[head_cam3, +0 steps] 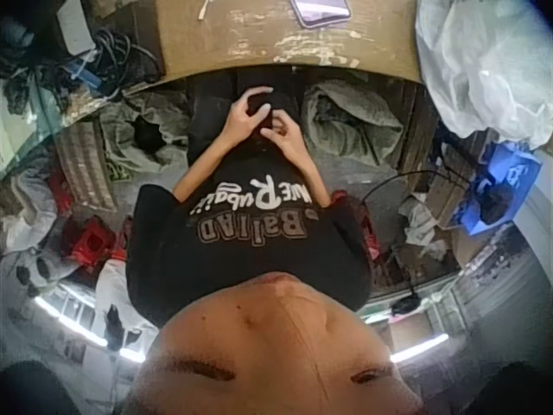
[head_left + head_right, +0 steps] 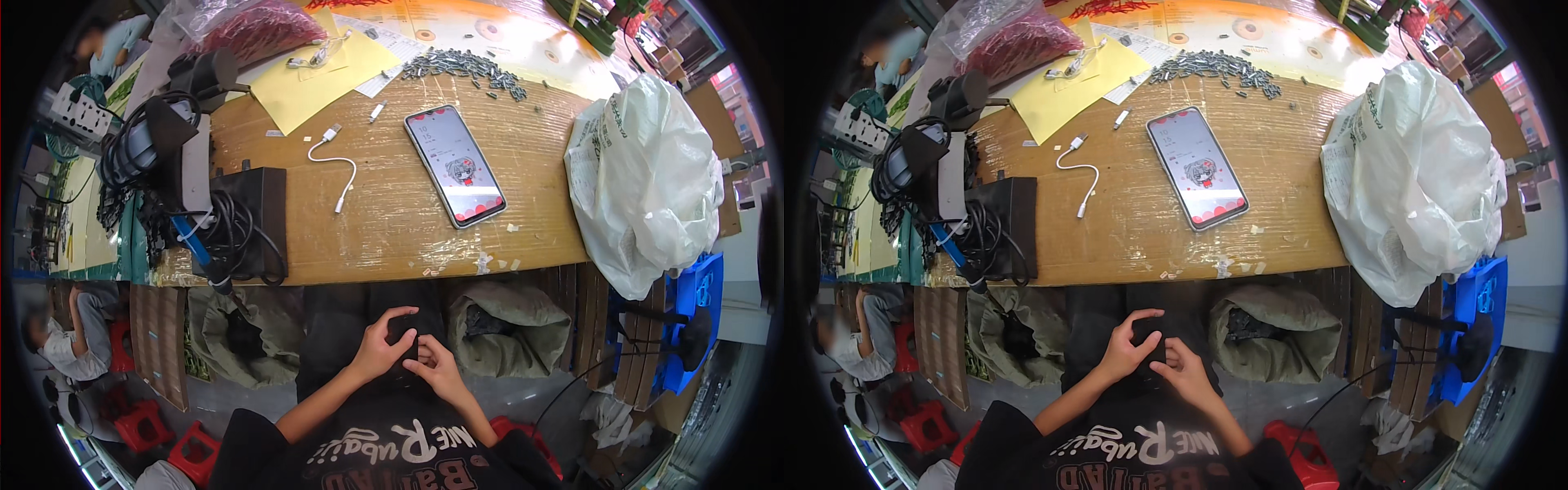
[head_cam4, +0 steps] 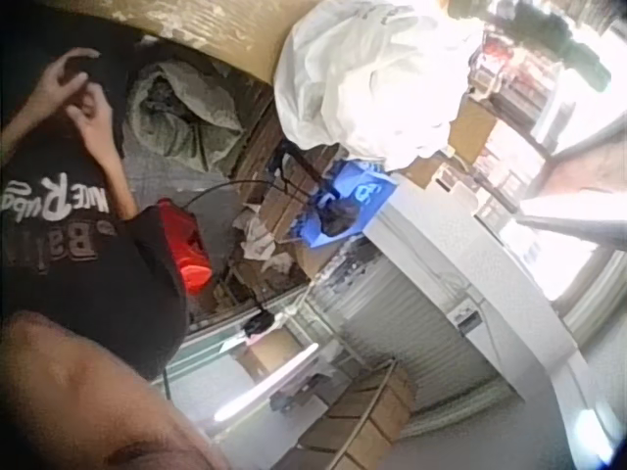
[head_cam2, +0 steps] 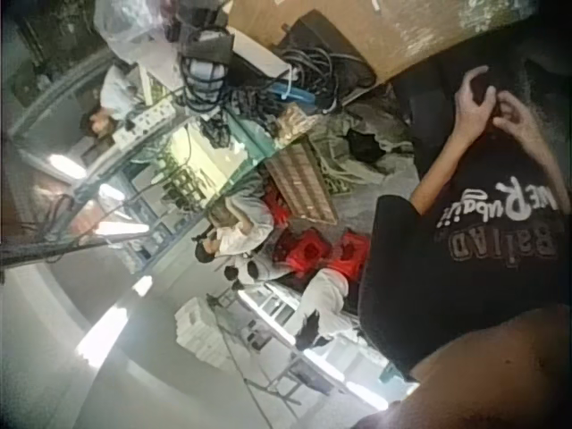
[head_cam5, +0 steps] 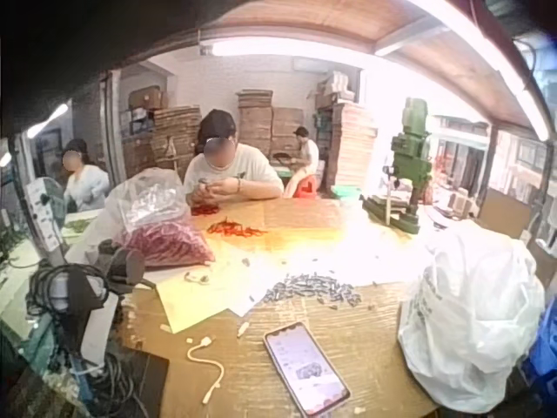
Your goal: Assembling small black plastic components at a workshop table.
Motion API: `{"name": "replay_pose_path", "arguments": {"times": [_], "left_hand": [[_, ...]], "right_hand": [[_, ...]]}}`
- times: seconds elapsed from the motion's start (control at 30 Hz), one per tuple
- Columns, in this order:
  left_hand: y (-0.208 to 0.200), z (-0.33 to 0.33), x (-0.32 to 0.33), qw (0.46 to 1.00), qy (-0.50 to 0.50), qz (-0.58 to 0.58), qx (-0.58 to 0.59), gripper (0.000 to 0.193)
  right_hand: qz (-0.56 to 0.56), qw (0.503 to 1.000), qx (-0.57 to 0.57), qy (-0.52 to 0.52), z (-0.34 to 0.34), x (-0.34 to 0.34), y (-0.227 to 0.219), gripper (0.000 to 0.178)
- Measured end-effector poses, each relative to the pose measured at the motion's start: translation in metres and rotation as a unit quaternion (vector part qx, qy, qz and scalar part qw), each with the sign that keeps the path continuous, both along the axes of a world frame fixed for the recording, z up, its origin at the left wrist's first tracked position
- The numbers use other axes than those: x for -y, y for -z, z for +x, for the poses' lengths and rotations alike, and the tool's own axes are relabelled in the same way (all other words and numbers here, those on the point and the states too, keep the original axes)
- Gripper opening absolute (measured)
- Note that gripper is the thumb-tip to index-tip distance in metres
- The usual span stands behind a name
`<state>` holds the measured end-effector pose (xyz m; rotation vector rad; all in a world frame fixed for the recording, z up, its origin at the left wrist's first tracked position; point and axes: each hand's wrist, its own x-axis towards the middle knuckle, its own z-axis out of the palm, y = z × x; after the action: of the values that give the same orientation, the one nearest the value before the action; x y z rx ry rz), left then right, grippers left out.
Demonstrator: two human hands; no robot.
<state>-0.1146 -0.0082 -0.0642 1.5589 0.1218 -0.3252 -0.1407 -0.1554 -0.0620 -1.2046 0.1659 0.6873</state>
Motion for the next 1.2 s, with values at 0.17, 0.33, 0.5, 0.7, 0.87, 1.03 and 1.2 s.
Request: {"name": "replay_pose_path", "arguments": {"times": [0.17,0.33,0.5,0.7,0.87,1.03,1.2], "left_hand": [[0.004,0.001,0.008,0.999,-0.002,0.003,0.052,0.028],[0.0,-0.001,0.003,0.999,0.041,0.008,0.002,0.031],[0.006,-0.003,0.008,0.997,0.063,-0.005,-0.036,0.035],[-0.005,-0.002,0.006,0.997,0.026,-0.062,-0.043,0.034],[-0.039,0.012,0.008,0.995,0.025,-0.1,0.009,0.039],[-0.04,0.006,0.002,0.994,0.036,-0.094,-0.028,0.04],[-0.039,0.002,-0.003,0.997,0.019,-0.075,-0.018,0.037]], "right_hand": [[-0.01,1.0,0.012,0.002,-0.001,0.005,-0.002,0.032],[-0.023,0.999,0.012,-0.018,0.001,0.013,0.0,0.031],[-0.038,0.999,0.028,-0.026,-0.002,0.02,0.007,0.031],[-0.047,0.998,0.033,-0.039,0.006,0.021,-0.021,0.029],[-0.019,0.999,0.047,-0.02,0.011,0.021,-0.043,0.025],[-0.038,0.996,0.068,-0.034,0.011,0.017,-0.05,0.024],[-0.07,0.991,0.091,-0.063,0.011,0.016,-0.05,0.023]]}}
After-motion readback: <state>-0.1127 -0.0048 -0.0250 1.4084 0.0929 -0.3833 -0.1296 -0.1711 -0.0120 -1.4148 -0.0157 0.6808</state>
